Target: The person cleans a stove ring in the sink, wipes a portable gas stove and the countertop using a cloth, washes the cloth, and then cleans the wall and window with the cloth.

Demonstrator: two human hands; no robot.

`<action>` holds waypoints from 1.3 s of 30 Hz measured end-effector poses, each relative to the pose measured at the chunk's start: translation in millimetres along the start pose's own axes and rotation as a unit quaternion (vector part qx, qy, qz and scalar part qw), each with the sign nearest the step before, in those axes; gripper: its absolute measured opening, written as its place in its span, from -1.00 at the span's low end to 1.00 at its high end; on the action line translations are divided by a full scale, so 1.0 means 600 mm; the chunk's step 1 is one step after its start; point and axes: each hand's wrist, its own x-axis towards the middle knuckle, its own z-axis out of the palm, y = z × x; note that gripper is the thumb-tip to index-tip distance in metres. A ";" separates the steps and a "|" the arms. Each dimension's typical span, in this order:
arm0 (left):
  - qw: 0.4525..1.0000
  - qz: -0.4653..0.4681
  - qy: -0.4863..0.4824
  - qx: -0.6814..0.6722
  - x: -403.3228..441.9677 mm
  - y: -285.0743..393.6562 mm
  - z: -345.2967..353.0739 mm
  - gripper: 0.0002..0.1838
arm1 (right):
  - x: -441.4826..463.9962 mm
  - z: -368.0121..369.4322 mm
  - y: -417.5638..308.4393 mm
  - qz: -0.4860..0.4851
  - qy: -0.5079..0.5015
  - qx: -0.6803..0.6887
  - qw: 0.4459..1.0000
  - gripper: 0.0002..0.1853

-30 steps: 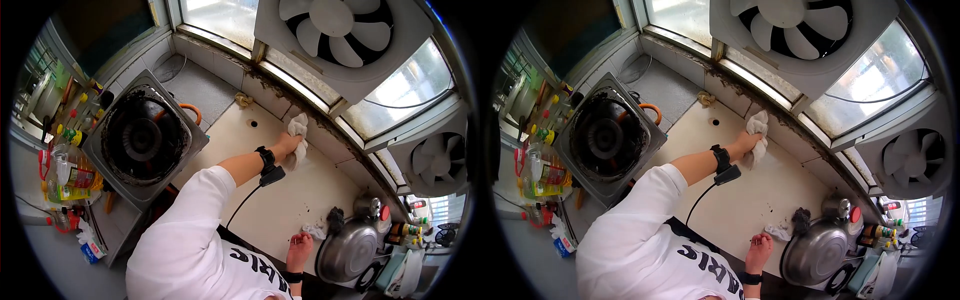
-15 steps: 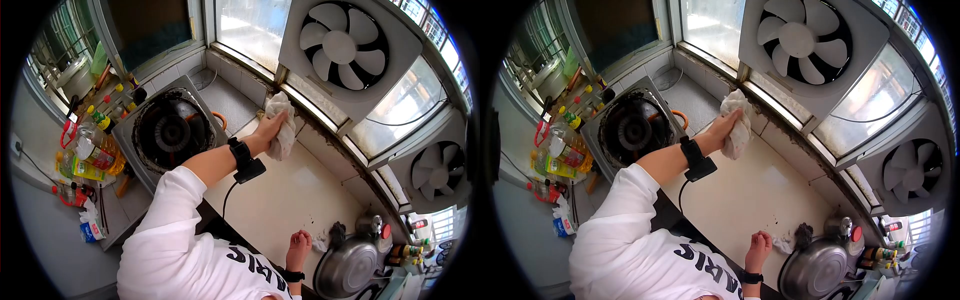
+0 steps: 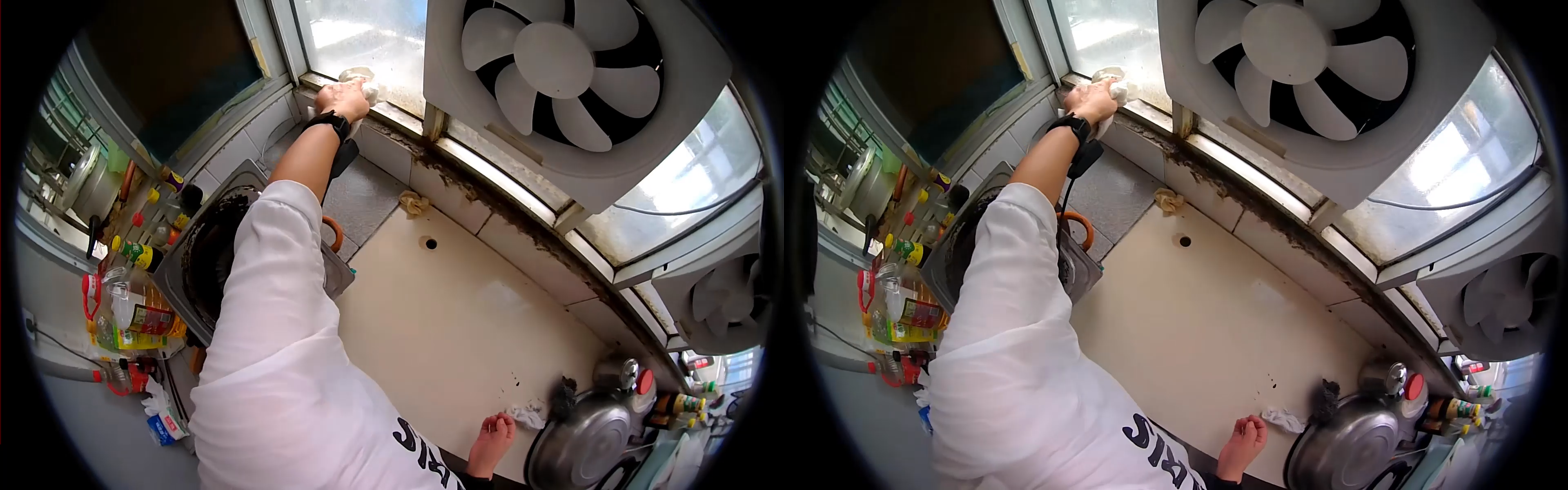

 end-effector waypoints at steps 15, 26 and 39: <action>0.993 0.073 -0.017 -0.089 0.051 0.046 0.065 -0.55 | -0.017 0.011 0.009 -0.033 -0.022 -0.021 0.999 -0.91; 0.625 -0.030 -0.302 -0.719 -0.146 -0.008 -0.025 -0.71 | 0.061 -0.056 -0.035 -0.031 -0.130 0.026 0.991 -0.89; 0.689 -0.047 -0.071 -0.719 -0.342 0.169 0.279 -0.59 | -0.020 -0.186 -0.070 -0.094 -0.035 -0.159 0.982 -0.89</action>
